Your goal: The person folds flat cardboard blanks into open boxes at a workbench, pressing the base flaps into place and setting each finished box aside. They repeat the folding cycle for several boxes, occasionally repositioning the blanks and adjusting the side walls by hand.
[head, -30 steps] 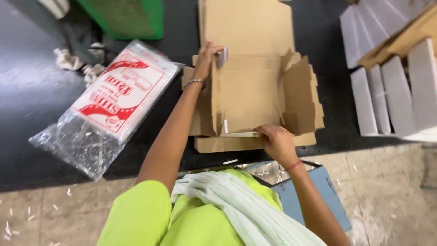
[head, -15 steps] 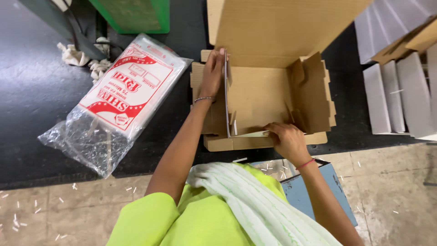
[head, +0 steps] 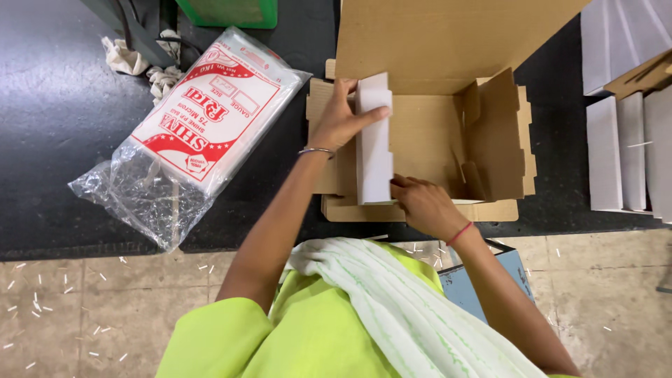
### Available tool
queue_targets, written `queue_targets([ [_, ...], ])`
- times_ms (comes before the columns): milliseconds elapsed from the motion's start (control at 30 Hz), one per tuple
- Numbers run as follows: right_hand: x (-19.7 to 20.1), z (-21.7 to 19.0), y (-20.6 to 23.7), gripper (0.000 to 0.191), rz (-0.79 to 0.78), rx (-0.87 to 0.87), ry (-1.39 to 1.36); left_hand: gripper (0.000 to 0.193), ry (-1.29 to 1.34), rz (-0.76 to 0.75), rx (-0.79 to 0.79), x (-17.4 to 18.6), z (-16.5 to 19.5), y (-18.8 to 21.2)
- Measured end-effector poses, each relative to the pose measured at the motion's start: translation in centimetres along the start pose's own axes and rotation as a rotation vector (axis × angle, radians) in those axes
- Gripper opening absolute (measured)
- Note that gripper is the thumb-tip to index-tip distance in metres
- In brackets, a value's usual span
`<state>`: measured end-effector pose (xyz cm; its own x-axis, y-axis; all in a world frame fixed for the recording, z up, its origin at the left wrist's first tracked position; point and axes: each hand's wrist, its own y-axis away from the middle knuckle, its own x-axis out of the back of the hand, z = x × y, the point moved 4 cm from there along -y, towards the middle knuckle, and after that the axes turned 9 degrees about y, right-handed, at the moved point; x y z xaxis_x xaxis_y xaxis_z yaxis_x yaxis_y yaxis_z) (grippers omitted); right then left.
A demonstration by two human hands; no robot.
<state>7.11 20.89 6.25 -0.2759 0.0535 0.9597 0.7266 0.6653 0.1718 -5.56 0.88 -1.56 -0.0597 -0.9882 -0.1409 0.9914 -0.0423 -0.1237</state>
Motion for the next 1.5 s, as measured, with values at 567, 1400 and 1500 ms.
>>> queue_targets([
  [567, 0.1, -3.0, 0.5, 0.055, 0.382, -0.328, -0.134, 0.058, -0.362, 0.49, -0.239, -4.7, -0.6, 2.1],
  [1400, 0.7, 10.9, 3.9, 0.019, 0.405, -0.49, 0.144, 0.055, -0.997, -0.544, -0.3, -14.5, 1.7, 1.9],
  [1500, 1.6, 8.9, 4.1, 0.019, 0.473, -0.449, 0.18, 0.044, -0.958, -0.552, -0.352, -13.8, 1.6, 2.2],
])
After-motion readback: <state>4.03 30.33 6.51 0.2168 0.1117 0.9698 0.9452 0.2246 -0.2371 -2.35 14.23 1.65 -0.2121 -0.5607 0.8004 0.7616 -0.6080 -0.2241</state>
